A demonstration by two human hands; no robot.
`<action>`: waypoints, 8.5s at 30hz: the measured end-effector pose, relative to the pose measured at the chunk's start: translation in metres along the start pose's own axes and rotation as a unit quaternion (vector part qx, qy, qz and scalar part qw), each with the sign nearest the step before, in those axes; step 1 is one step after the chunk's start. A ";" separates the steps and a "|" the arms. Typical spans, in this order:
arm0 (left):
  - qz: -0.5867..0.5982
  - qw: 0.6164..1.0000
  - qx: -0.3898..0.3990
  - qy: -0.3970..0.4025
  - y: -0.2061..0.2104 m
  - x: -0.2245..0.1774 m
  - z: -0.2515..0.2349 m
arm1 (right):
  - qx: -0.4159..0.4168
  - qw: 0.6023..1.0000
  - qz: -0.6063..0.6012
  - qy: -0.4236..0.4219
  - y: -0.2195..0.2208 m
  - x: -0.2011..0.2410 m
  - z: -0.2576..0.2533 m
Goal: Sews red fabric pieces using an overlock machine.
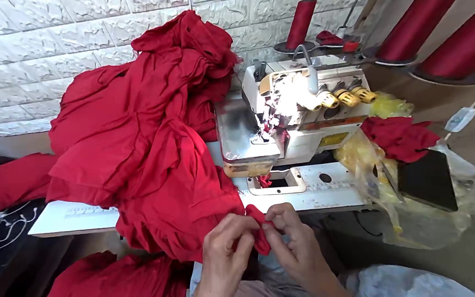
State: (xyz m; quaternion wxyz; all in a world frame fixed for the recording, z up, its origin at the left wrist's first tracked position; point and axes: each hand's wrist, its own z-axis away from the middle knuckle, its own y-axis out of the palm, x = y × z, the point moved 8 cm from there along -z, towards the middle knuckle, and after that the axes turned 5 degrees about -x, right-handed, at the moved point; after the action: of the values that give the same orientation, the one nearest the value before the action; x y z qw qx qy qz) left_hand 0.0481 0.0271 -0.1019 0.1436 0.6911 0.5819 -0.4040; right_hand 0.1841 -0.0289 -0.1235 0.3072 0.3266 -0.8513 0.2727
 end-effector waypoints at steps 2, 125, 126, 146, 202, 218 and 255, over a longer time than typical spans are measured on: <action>-0.062 0.995 0.068 0.033 -0.001 -0.003 0.006 | 0.007 0.997 -0.070 -0.018 -0.009 0.005 -0.004; -0.377 0.918 0.087 0.089 -0.048 0.015 -0.033 | 0.216 0.968 0.005 -0.129 0.058 -0.004 -0.053; -0.373 0.920 0.093 0.081 -0.048 0.016 -0.032 | 0.218 0.967 0.000 -0.131 0.058 -0.005 -0.053; -0.264 0.947 0.128 0.135 -0.057 0.014 -0.029 | 0.283 0.942 -0.086 -0.157 0.062 0.004 -0.063; -0.242 0.951 0.146 -0.122 0.062 0.061 -0.223 | -0.207 0.963 0.081 0.152 -0.027 -0.050 -0.106; -0.214 0.964 0.120 -0.103 0.018 0.041 -0.202 | -0.227 0.959 0.090 0.141 -0.025 -0.053 -0.106; 0.239 0.944 -0.053 -0.219 0.044 0.028 -0.181 | -0.136 0.988 0.060 0.051 -0.026 -0.027 -0.138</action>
State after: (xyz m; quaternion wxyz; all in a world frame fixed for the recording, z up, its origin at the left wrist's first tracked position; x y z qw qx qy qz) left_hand 0.1599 0.1554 -0.0197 0.3965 0.6957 0.3744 -0.4675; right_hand 0.2664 0.0571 -0.0443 0.3750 0.2160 -0.8815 0.1889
